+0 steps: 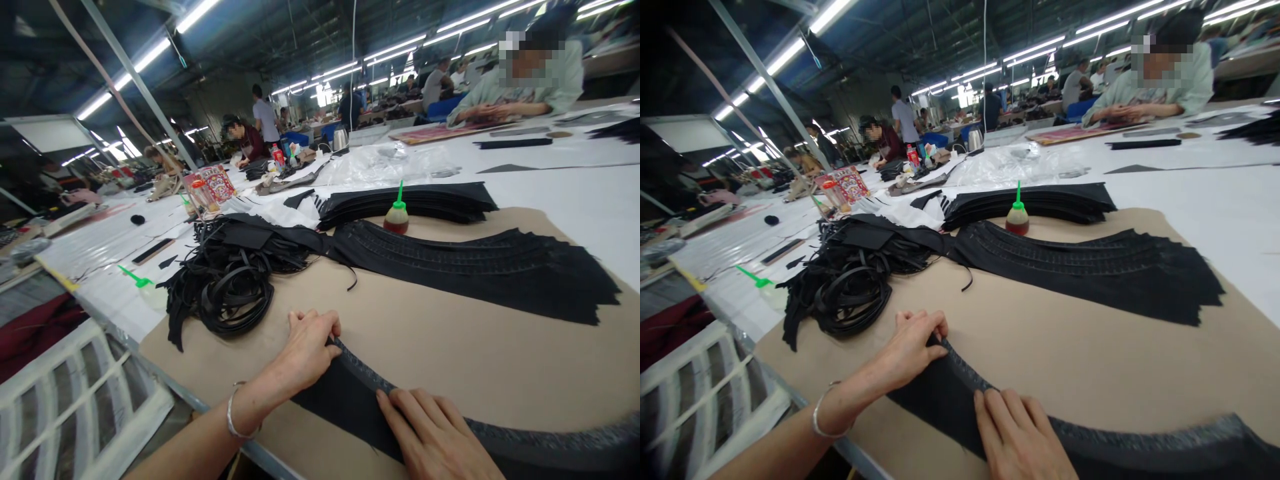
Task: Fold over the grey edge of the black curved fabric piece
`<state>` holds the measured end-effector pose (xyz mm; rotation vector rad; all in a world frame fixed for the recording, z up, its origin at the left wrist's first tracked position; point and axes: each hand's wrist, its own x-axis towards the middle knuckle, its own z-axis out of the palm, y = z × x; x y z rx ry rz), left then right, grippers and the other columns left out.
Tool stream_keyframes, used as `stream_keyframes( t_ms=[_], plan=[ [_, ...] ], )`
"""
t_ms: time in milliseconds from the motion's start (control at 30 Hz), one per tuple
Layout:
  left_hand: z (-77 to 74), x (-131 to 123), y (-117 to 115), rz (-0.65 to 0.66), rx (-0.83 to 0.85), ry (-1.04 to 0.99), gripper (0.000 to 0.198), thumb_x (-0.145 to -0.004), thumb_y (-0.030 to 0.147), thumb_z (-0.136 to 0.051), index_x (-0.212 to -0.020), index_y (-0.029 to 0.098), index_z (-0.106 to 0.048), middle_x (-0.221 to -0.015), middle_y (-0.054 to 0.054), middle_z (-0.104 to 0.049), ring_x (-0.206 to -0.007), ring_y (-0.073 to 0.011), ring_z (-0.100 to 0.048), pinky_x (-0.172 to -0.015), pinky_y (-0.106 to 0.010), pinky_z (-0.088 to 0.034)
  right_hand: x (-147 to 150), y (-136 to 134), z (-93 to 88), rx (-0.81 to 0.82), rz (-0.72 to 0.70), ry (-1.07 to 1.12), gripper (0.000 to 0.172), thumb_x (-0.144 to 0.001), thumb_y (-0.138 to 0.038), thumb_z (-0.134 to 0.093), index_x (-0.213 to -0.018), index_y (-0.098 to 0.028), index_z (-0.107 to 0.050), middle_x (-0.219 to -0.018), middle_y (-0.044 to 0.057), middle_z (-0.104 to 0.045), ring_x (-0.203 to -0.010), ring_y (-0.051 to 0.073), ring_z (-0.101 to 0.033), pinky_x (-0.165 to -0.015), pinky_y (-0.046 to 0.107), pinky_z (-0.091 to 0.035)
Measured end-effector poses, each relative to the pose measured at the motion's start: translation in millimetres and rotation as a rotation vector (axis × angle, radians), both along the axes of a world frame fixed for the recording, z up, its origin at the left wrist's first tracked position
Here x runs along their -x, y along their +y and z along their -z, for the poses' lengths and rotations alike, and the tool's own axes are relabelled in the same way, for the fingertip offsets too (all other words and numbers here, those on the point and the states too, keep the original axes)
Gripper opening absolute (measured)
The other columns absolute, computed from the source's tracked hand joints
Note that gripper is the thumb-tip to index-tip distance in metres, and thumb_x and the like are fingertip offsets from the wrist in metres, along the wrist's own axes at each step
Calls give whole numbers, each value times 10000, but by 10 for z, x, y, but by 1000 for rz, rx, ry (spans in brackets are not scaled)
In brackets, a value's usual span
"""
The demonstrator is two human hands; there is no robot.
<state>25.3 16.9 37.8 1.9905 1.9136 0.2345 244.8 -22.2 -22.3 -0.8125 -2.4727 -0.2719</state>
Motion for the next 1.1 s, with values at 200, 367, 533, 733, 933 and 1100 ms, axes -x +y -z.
stream_keyframes(
  t_ms=[200,367,533,733,933,1100],
  plan=[
    [20,13,-22,1,-39,-21,164,-768,182,-678,-882,221,-566,-883,6,-630,-907,-201,-534,-854,-376,-268,346,65,-66,53,1,16,574,-627,-68,-504,-1196,-111,-562,-987,61,-645,-809,204,-566,-708,332,-493],
    [43,131,2,-21,-62,-77,200,-731,217,-711,-873,215,-570,-876,19,-635,-886,-199,-546,-833,-365,-291,531,98,0,13,63,5,571,-570,-85,-524,-1134,-89,-612,-922,65,-652,-766,212,-550,-652,338,-499],
    [68,313,74,-28,-59,-169,147,-758,119,-621,-869,210,-589,-825,38,-637,-833,-154,-569,-794,-307,-359,550,105,-3,-37,80,0,560,-536,-61,-519,-1080,-94,-646,-897,71,-654,-759,215,-544,-637,337,-489],
    [102,356,113,-11,-66,-228,188,-738,72,-616,-863,212,-603,-786,53,-635,-794,-136,-573,-782,-282,-380,560,105,29,-58,78,-3,497,-580,-71,-541,-1061,-96,-662,-865,58,-644,-742,209,-518,-614,339,-455],
    [172,353,123,-15,-74,-254,200,-745,65,-620,-874,214,-585,-760,63,-629,-738,-128,-564,-716,-261,-376,558,148,144,-91,60,24,427,-651,-110,-564,-1069,-104,-653,-853,45,-636,-731,194,-496,-608,330,-415],
    [190,363,121,-32,-92,-237,202,-741,74,-646,-862,211,-561,-716,72,-613,-717,-136,-546,-729,-285,-348,517,163,224,-32,40,5,392,-757,-192,-575,-1141,-126,-621,-902,42,-636,-766,200,-497,-647,347,-409]
  ],
)
